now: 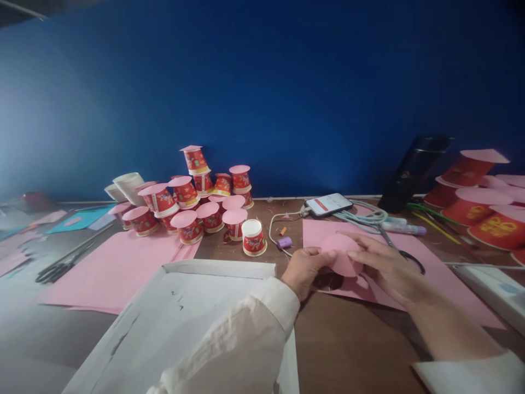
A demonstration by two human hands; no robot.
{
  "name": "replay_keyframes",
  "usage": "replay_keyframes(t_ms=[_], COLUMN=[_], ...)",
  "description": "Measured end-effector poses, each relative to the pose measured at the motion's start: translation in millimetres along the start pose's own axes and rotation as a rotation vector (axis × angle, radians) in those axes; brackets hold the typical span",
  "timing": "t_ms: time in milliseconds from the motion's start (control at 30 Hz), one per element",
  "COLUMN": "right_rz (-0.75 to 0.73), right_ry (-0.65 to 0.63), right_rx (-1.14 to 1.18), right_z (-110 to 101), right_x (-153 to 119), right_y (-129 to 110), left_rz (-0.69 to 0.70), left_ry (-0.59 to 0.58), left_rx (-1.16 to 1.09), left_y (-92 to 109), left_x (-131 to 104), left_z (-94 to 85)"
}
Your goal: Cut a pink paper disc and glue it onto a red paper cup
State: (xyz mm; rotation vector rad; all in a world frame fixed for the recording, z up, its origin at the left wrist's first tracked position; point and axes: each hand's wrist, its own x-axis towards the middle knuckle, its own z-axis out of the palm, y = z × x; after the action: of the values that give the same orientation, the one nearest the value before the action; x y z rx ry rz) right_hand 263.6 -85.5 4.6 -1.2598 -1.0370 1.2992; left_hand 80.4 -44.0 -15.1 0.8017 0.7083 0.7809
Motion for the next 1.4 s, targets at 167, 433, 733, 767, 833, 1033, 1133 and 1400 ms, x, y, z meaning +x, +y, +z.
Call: replay_keyframes(t_ms=[167,433,733,767,833,1033,1133,1400], right_rz=[0.012,0.007,-0.007,0.0,0.014,0.043,0.027,0.057], right_ry=[-0.03,-0.048,0.059,0.057,0.054,0.066,0.051,-0.014], right_rx=[0.006,0.022,0.013,0.027,0.062,0.108,0.1,0.149], right_z=[2,6,1,0,0,3,4,20], right_x=[-1,1,4,5,6,5,4,-1], right_y=[-2,0,2,3,3,0,-1,-2], left_rz=[-0.037,-0.047,-0.074,-0.055,-0.028,-0.039,-0.058,-0.041], left_ry=[-0.039,-0.016,-0.018,-0.042,-0.105,-0.183,-0.089,0.015], left_rx=[-0.004,-0.019,-0.017,-0.02,-0.032,-0.054,-0.042,0.023], left_y=[0,0,1,0,-1,0,0,-4], left_x=[1,0,7,8,7,3,5,9], left_z=[-0.8,0.6,-5.4,-5.8,-5.8,-3.5,-4.1,-4.6])
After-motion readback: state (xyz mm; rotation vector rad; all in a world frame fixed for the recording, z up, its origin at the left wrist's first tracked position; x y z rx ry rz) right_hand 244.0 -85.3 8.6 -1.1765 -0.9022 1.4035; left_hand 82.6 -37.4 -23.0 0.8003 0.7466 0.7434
